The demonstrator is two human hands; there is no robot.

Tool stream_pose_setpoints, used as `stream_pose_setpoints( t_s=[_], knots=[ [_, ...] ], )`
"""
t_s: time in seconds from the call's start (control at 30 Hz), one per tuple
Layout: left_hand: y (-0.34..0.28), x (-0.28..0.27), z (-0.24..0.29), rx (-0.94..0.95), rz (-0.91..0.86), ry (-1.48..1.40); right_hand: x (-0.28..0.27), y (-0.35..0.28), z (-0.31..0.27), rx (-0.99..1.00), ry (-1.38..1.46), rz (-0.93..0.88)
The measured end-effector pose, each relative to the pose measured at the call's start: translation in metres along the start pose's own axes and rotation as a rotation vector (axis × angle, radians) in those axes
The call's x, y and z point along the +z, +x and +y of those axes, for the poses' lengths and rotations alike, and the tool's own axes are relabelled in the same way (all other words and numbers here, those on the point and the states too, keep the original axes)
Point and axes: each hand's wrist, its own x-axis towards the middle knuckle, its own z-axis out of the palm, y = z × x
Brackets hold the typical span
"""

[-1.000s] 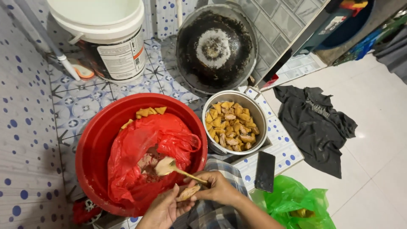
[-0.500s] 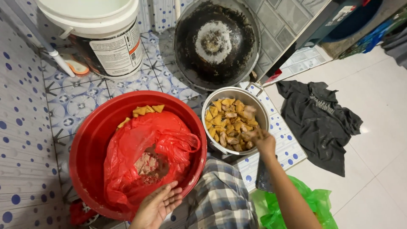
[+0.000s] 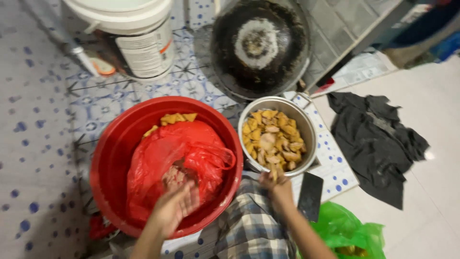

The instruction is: Filling small pieces of dough with a meat mixture using a wooden spoon and placing them into a pot.

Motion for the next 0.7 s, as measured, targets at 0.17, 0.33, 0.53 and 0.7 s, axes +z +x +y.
stream_pose_setpoints(
  t_s=[0.17,0.33,0.53,0.7],
  knots=[
    [0.062,-0.038,0.047,0.378,0.221,0.292,0.063,-0.049,-0.002,-0.133,-0.094,-0.086],
    [0.156,-0.081,0.09,0.84,0.551,0.885,0.065,-0.046,0.0,-0.234,-0.09,-0.1],
    [0.223,-0.106,0.116,0.98,0.71,1.214,0.063,-0.038,0.004,-0.221,-0.173,-0.031],
    [0.269,-0.133,0.124,0.511,0.685,1.425,0.061,-0.033,0.007,-0.22,-0.188,-0.048]
  ],
)
